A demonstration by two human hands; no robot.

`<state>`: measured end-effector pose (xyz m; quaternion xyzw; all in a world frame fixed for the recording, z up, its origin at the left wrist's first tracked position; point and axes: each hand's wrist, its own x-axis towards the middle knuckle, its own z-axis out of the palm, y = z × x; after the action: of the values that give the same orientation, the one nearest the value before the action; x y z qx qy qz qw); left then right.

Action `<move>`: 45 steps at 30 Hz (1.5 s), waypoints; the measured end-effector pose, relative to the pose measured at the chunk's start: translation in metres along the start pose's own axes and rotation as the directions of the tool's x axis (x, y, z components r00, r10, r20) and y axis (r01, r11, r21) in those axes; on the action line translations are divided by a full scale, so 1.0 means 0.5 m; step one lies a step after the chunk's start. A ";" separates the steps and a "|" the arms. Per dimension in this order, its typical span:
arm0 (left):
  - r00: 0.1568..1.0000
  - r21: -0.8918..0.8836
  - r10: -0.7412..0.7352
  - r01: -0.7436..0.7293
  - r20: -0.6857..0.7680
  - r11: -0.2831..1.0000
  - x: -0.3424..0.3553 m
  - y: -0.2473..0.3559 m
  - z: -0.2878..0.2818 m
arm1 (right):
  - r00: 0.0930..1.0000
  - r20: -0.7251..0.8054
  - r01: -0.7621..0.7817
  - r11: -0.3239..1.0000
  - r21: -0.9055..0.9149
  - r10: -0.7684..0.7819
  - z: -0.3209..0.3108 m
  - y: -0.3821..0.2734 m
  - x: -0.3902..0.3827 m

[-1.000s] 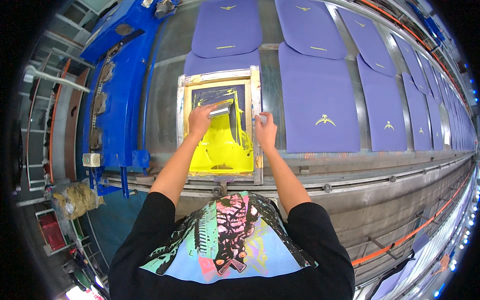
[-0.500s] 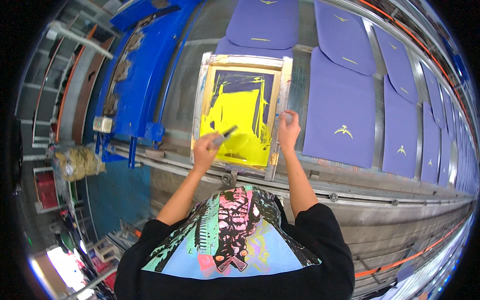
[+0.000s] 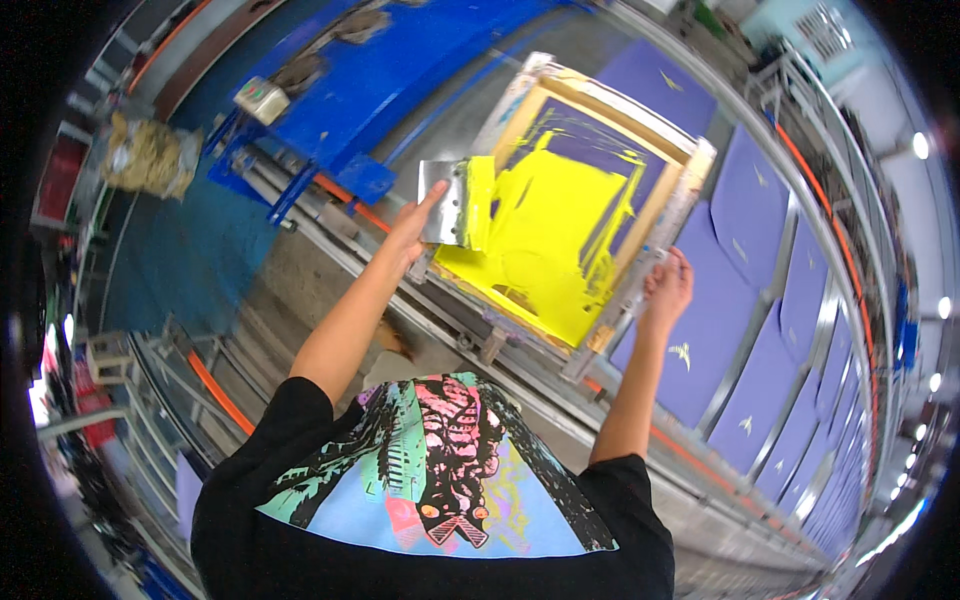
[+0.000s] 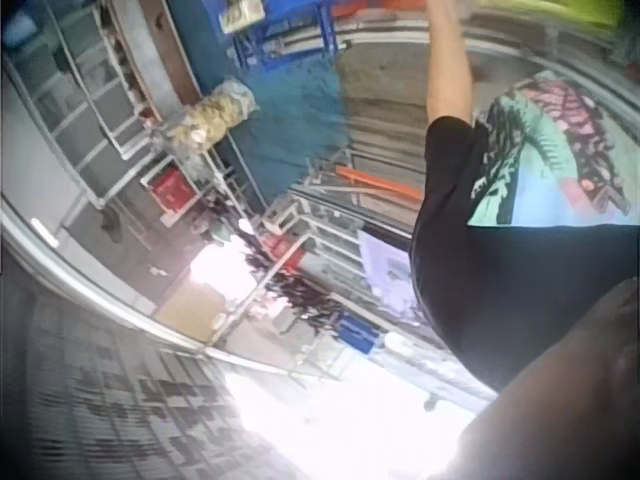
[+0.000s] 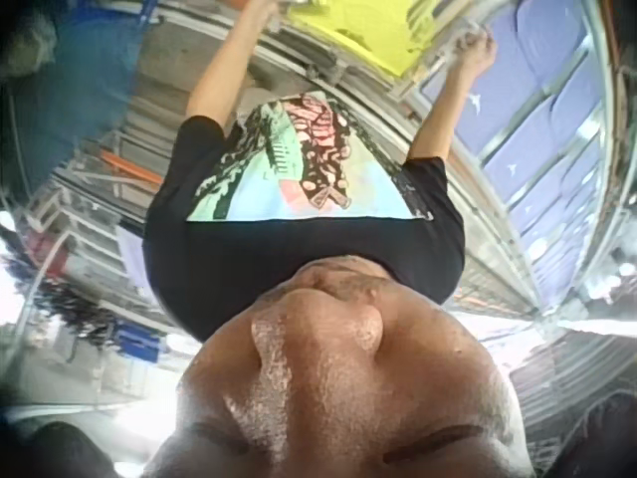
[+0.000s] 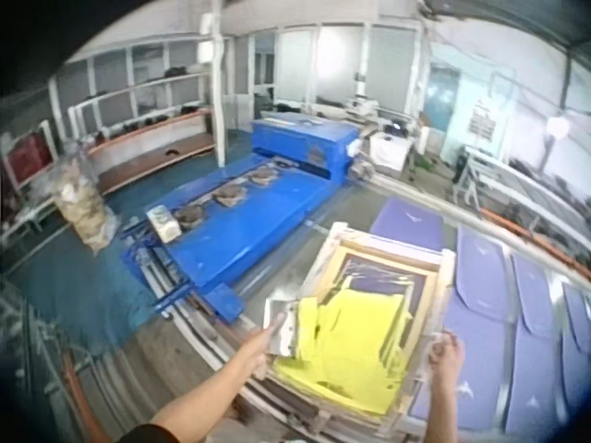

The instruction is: The person performs screen printing on a series of purple t-shirts laid out on a conveyor. They use a squeegee to pull yellow ink across a screen frame, imprinting a design onto each shirt in sequence.

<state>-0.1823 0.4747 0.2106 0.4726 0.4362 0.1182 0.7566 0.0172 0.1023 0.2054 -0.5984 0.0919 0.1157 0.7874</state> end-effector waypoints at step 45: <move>-0.837 0.340 -0.331 -0.494 -0.436 0.800 -1.900 -0.725 -0.071 | -0.953 0.050 0.068 0.372 -0.926 0.299 0.162 0.348 -1.872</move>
<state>-0.8564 -0.2558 0.4287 -0.0940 0.6506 0.7287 -0.1919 -0.9282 0.1573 0.3319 -0.0051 -0.3215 0.9465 0.0277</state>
